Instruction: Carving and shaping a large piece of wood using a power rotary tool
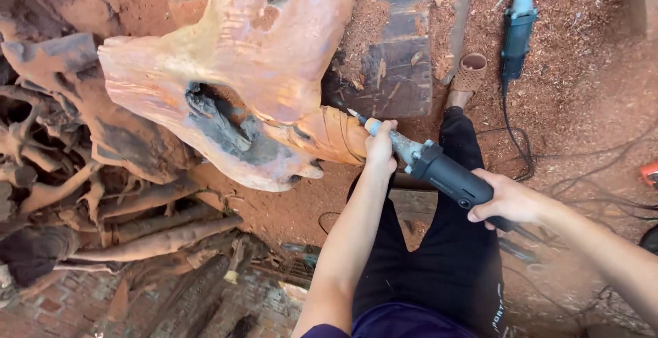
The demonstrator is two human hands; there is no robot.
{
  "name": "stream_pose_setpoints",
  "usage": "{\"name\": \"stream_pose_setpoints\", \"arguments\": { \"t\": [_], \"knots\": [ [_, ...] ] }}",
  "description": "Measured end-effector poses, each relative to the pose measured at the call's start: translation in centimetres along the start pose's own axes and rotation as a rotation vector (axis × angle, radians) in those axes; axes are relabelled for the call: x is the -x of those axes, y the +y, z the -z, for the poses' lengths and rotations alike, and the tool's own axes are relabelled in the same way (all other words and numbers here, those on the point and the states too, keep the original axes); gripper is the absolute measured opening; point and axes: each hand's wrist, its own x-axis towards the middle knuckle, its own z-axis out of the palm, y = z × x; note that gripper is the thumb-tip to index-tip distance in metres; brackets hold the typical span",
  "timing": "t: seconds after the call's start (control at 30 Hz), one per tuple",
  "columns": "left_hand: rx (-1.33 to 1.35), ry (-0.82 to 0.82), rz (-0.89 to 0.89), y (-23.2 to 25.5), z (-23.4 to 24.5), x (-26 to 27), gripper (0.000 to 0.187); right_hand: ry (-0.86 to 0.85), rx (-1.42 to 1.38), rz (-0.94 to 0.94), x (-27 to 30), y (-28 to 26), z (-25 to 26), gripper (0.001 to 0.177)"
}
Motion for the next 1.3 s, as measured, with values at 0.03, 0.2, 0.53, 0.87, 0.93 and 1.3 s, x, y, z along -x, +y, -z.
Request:
{"name": "stream_pose_setpoints", "arguments": {
  "t": [0.03,0.2,0.53,0.87,0.93,1.3],
  "knots": [
    [-0.013,0.019,0.012,-0.1,0.0,-0.2,0.032,-0.018,0.004,-0.001,-0.1,-0.3,0.4,0.055],
    [-0.030,0.135,0.048,-2.4,1.1,-5.1,0.061,0.042,0.052,-0.079,-2.0,-0.7,0.6,0.073],
    [0.049,0.219,0.098,-2.3,0.8,-6.0,0.039,0.016,0.240,-0.116,-2.2,-3.5,1.0,0.076],
    [0.061,0.224,0.090,-2.5,0.7,-5.2,0.039,0.035,0.410,-0.118,-4.0,-2.0,2.2,0.080],
    [0.037,0.209,0.085,-2.3,0.7,-4.9,0.039,0.040,0.449,-0.112,-4.1,-1.8,2.2,0.079],
    [0.081,0.201,0.015,-2.6,0.4,-3.6,0.032,0.053,0.546,-0.086,-4.5,-0.8,2.4,0.077]
  ]
}}
